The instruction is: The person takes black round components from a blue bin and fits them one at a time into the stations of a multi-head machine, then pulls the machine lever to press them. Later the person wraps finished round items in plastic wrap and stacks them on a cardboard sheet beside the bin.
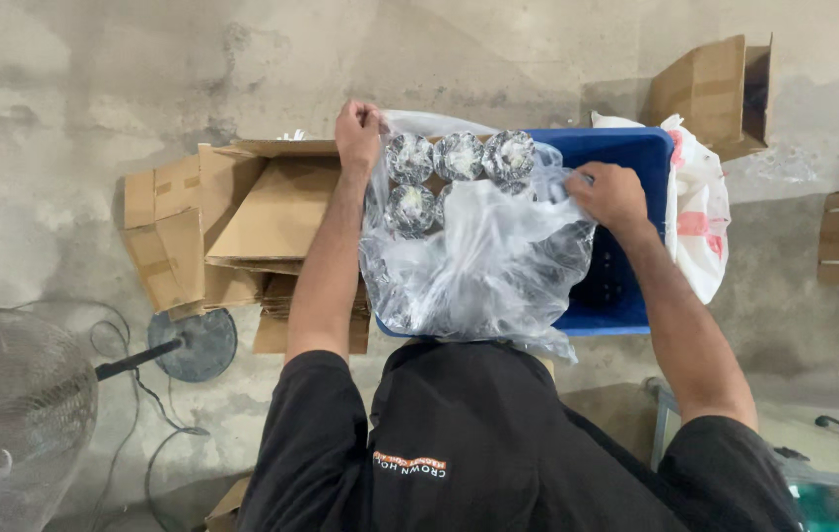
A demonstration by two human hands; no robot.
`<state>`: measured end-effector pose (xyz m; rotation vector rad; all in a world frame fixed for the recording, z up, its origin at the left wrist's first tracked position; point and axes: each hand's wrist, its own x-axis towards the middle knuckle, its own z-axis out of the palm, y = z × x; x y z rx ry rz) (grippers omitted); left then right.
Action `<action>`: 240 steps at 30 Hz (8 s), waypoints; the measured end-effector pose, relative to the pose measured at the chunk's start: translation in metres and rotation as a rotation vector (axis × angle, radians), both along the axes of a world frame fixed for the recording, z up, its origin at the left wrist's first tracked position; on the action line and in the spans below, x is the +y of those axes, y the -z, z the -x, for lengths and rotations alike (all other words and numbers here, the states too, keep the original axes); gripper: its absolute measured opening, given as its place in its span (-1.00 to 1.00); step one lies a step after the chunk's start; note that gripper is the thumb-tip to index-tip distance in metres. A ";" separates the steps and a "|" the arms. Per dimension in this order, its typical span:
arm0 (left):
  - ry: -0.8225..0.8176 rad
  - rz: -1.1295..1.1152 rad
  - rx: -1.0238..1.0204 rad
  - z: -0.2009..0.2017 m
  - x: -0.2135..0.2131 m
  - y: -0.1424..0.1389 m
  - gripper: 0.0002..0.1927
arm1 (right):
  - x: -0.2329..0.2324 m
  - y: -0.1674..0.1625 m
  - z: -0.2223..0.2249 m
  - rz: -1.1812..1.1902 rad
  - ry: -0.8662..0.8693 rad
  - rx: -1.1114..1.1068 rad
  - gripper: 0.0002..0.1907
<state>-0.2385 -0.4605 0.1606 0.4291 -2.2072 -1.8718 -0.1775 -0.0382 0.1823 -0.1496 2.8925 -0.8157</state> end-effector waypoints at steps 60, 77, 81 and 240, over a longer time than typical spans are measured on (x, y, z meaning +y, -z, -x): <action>-0.280 -0.186 -0.264 -0.382 0.167 0.060 -0.60 | 0.012 0.085 -0.297 0.738 -0.060 -0.709 -0.66; -0.026 1.044 -0.180 -0.377 0.156 0.092 -0.73 | -0.056 0.084 -0.272 0.206 -0.919 0.167 -0.43; 0.205 0.935 -0.310 -0.383 0.141 0.076 -0.64 | -0.095 0.083 -0.256 0.044 -0.951 0.002 -0.44; 0.317 -0.576 -0.212 -0.246 0.350 -0.046 -0.86 | 0.121 0.119 -0.114 1.504 -0.064 -1.591 -0.77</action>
